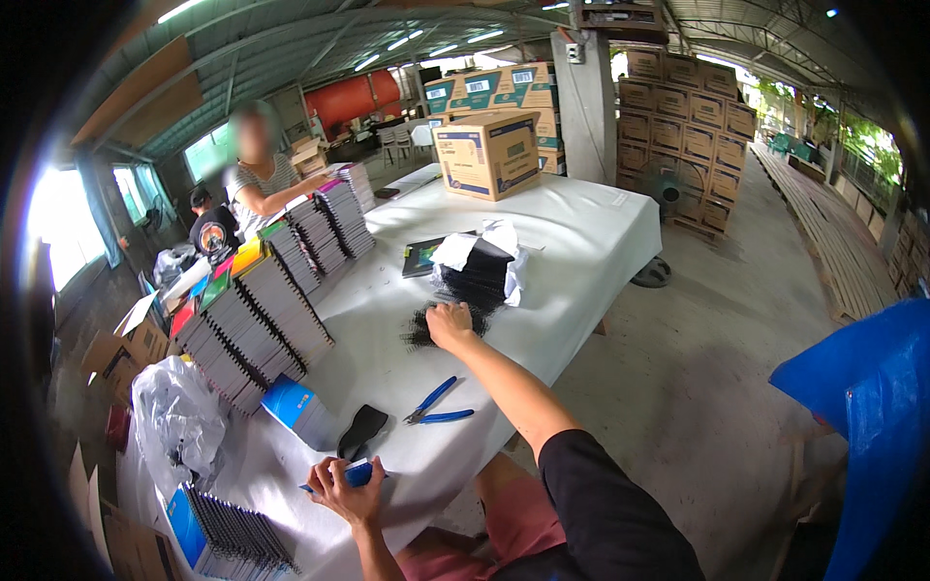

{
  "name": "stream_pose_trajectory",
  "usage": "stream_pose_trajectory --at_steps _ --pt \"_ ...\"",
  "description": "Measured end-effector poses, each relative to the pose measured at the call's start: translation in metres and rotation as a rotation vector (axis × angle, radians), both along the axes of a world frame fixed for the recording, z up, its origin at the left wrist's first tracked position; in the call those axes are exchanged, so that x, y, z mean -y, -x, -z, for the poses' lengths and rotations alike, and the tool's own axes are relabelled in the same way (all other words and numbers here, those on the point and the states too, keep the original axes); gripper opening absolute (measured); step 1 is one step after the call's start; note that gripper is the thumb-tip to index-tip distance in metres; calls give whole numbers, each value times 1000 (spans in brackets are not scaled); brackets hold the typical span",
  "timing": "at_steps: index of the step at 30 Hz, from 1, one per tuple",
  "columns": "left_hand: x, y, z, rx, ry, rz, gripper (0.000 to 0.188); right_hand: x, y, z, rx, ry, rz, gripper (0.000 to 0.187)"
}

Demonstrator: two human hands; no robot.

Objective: The person assembles spiral-bound notebooks by inserting metal coils into pre-punched holes and trimming the excess with pliers. They handle blue-covered notebooks and black coils, stacking finished units on the table.

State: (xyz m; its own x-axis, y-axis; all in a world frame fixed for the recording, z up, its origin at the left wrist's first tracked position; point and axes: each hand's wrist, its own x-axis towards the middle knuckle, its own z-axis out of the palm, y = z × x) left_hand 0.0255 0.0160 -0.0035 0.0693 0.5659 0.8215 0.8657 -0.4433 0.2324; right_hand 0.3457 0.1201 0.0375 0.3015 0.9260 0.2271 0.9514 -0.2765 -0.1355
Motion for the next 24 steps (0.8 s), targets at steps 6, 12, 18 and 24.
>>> stream_pose_trajectory --at_steps 6,12,18,24 --pt "-2 -2 -1 3 43 -22 41 10 22 35 -36 -52 -245 40" --pt "0 -3 0 56 66 11 42 1 12 43 136 -221 -258 30" --pt "-1 4 1 47 74 -22 42 34 28 22 -48 46 -581 24" --pt "0 2 -2 47 127 -34 47 21 10 16 -216 -298 -496 32"
